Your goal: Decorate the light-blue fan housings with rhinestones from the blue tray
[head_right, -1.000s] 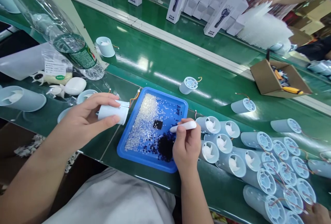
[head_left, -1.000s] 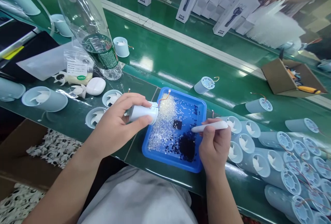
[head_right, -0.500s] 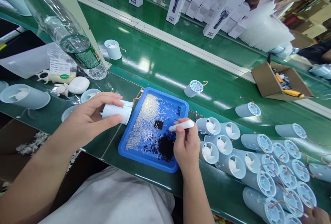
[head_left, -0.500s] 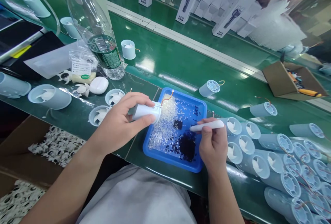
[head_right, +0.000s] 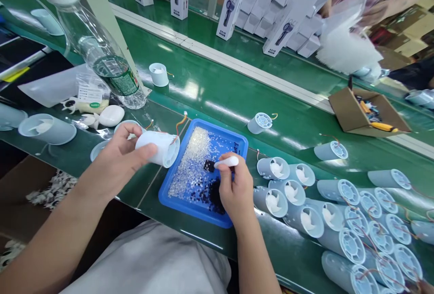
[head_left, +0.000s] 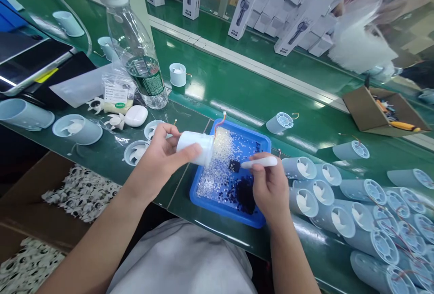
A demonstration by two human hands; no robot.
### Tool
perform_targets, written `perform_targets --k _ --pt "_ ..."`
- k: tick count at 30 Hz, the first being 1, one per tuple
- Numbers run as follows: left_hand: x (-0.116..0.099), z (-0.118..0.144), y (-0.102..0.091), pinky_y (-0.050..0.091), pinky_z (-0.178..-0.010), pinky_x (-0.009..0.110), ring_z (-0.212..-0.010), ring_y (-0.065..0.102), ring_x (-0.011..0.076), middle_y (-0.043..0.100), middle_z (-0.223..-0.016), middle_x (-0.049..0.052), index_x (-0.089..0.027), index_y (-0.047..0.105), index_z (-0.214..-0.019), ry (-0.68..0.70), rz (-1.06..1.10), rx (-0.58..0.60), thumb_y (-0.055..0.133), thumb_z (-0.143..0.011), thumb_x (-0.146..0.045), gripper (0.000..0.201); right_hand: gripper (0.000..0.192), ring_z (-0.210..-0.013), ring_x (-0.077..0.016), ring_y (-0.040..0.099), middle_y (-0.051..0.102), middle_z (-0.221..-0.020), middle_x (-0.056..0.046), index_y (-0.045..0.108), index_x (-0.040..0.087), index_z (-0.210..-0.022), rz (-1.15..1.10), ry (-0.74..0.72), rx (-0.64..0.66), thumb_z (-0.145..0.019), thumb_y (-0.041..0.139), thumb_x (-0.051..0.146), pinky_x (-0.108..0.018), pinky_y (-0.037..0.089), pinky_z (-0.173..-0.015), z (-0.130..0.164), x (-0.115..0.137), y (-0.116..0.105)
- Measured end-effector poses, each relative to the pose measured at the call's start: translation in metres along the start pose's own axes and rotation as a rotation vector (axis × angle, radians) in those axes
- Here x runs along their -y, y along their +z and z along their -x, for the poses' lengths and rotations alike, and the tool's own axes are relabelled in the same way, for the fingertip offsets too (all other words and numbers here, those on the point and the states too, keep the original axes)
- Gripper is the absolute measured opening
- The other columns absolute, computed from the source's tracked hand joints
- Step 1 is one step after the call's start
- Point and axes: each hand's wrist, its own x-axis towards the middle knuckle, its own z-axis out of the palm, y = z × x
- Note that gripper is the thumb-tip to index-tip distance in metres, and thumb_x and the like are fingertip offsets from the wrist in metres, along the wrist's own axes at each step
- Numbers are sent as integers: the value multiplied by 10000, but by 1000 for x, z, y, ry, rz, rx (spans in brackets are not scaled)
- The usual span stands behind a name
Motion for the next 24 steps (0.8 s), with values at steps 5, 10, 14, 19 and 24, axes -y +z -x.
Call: perform_targets --k 5,10,14,19,24 --pt "2 -3 8 509 -694 230 -765 610 118 653 -864 8 -193 615 -852 -33 245 56 635 -827 -337 148 112 -821 -201 647 646 -930 -54 586 226 -1000 -134 38 36 -925 530 287 -368 539 -692 1 21 -4" --pt "6 0 20 496 -709 225 -764 598 110 636 -818 -6 -190 606 -820 -65 266 120 663 -813 -317 140 127 -860 -227 635 563 -1022 -74 607 241 -1021 -455 18 -267 -905 571 276 -443 579 -687 15 58 -10" --pt "6 4 28 499 -723 241 -767 603 119 638 -820 0 -183 601 -808 -72 222 148 652 -824 -333 159 167 -932 -255 644 561 -1058 -85 620 246 -1061 -532 39 -254 -898 585 231 -451 599 -687 23 70 -10" --pt "2 10 34 481 -712 219 -753 564 96 603 -799 -11 -179 599 -804 -62 180 140 669 -815 -329 166 209 -926 -226 653 544 -1087 -77 611 246 -1105 -605 35 -203 -919 550 173 -397 612 -687 22 69 -9" --pt "2 16 34 468 -694 217 -749 557 100 600 -794 -6 -179 594 -813 -55 151 171 664 -819 -340 176 210 -866 -186 666 538 -1074 -70 592 239 -1104 -635 9 -173 -927 521 148 -344 605 -678 20 69 -10"
